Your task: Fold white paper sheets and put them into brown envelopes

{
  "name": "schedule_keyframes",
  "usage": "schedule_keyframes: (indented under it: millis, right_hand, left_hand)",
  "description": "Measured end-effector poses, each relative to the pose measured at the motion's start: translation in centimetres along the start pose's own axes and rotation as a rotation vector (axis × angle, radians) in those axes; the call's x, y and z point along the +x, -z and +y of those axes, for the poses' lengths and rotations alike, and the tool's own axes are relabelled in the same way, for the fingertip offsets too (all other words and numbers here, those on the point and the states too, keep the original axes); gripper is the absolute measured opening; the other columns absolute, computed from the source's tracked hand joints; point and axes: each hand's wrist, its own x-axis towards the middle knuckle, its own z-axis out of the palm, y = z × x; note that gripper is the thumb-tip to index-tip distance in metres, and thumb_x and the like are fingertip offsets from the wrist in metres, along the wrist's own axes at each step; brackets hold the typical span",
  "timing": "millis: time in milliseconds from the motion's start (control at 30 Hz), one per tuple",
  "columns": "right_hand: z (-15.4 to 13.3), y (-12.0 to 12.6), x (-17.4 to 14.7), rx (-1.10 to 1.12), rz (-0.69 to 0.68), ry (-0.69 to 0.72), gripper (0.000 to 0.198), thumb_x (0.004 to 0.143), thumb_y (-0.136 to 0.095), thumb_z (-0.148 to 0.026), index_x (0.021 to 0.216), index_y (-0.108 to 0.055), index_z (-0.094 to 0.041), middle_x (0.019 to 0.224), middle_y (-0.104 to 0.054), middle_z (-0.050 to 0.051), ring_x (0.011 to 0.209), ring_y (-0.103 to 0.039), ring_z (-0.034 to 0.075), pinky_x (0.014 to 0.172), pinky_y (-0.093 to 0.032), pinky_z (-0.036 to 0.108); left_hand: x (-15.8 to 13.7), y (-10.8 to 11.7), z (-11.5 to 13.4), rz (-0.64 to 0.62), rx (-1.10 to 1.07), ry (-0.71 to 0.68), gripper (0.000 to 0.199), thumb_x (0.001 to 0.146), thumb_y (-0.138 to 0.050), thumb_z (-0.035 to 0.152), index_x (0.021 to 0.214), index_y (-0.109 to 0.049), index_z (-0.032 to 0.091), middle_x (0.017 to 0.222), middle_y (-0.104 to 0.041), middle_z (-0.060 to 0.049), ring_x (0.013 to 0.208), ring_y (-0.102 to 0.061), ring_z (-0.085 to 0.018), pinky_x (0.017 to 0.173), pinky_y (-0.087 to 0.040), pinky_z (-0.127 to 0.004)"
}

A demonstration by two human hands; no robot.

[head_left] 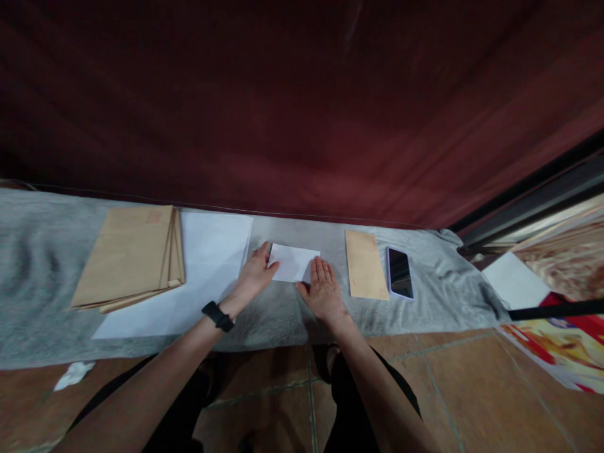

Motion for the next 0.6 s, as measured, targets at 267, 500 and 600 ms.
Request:
schedule_keyframes:
  millis: [267, 500, 600]
  right_hand:
    - [-0.8, 0.4, 0.1, -0.018, -0.013, -0.018, 0.081, 0.099, -0.050, -0.056, 0.154, -0.034, 0.000, 0.162, -0.027, 0.027, 0.152, -0.026, 0.037, 0.123, -0.020, 0.053]
    - [-1.4, 1.7, 0.4, 0.041, -0.032, 0.017, 0.076, 0.096, -0.054, -0.054, 0.155, -0.038, -0.008, 0.161, -0.035, 0.022, 0.151, -0.029, 0.035, 0.124, -0.018, 0.054]
    - [-1.6, 2.2, 0.6, 0.176, -0.027, 0.005, 0.059, 0.098, -0.053, -0.032, 0.153, -0.043, -0.013, 0.157, -0.045, 0.016, 0.145, -0.042, 0.030, 0.122, -0.026, 0.049]
  left_hand:
    - [0.8, -0.5, -0.5, 0.052, -0.659, 0.261, 0.070, 0.071, -0.068, 0.016, 0.140, -0.052, 0.015, 0.075, -0.061, 0.004, 0.059, -0.055, -0.013, 0.055, -0.043, -0.023]
    - [0.5, 0.7, 1.1, -0.047, -0.959, 0.288, 0.047, 0.061, -0.072, 0.015, 0.108, -0.072, 0.015, 0.061, -0.061, 0.005, 0.048, -0.047, -0.009, 0.046, -0.032, -0.020]
    - [0.7, 0.9, 1.7, -0.078, -1.118, 0.328, 0.048, 0.058, -0.076, 0.015, 0.106, -0.071, 0.018, 0.068, -0.067, 0.003, 0.053, -0.054, -0.009, 0.048, -0.037, -0.020]
